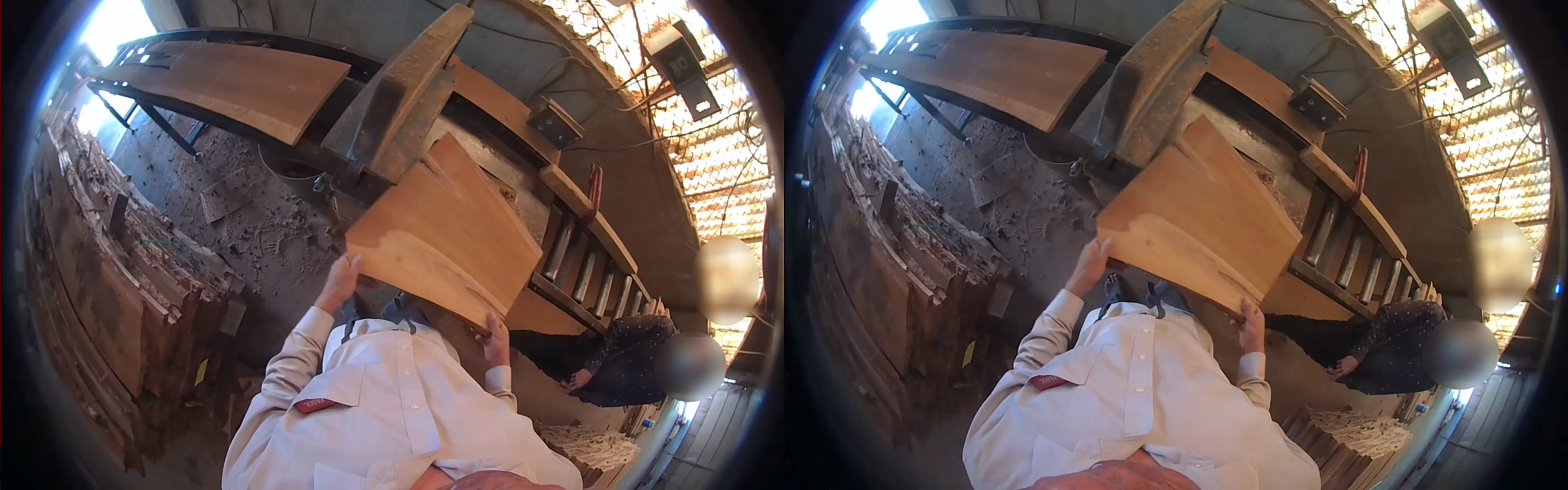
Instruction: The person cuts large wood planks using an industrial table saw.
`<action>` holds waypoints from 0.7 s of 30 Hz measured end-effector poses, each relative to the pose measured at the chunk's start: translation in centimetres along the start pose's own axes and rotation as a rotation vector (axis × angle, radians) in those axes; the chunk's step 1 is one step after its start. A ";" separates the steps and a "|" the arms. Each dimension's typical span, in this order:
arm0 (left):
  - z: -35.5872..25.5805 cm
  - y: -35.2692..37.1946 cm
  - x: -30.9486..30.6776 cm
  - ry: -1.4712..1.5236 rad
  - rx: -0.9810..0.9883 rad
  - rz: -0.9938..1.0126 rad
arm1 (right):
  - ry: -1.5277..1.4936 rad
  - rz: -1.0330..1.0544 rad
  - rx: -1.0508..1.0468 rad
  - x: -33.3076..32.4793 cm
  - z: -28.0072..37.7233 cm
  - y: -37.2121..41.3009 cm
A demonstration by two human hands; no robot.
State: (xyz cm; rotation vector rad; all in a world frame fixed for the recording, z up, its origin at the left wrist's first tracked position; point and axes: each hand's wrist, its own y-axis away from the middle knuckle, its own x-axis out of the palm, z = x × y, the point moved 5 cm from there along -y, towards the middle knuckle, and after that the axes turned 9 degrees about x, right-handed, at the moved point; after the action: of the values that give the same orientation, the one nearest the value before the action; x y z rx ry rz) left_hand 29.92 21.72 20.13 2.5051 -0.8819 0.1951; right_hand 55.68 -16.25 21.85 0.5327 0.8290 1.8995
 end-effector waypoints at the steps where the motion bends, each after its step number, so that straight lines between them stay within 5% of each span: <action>1: 0.7 -0.2 1.6 -0.033 -0.005 0.056 | -0.025 -0.009 -0.002 -2.0 -0.3 -0.1; 12: 7.0 -0.6 20.5 -0.258 -0.287 0.800 | -0.719 -0.465 -0.195 -24.2 -3.8 -3.1; 15: 8.2 0.2 24.9 -0.293 -0.311 0.954 | -0.909 -0.393 -0.343 -26.0 -2.7 -4.0; 21: 8.5 1.0 29.8 -0.469 -0.227 1.189 | -0.994 -0.324 -0.263 -22.7 -0.6 -6.0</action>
State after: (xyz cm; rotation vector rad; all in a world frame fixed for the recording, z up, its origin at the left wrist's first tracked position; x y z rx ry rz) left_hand 52.40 0.47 21.48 1.5310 -2.3268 -0.1286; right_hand 68.93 -34.92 16.69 0.9799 0.0018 1.1790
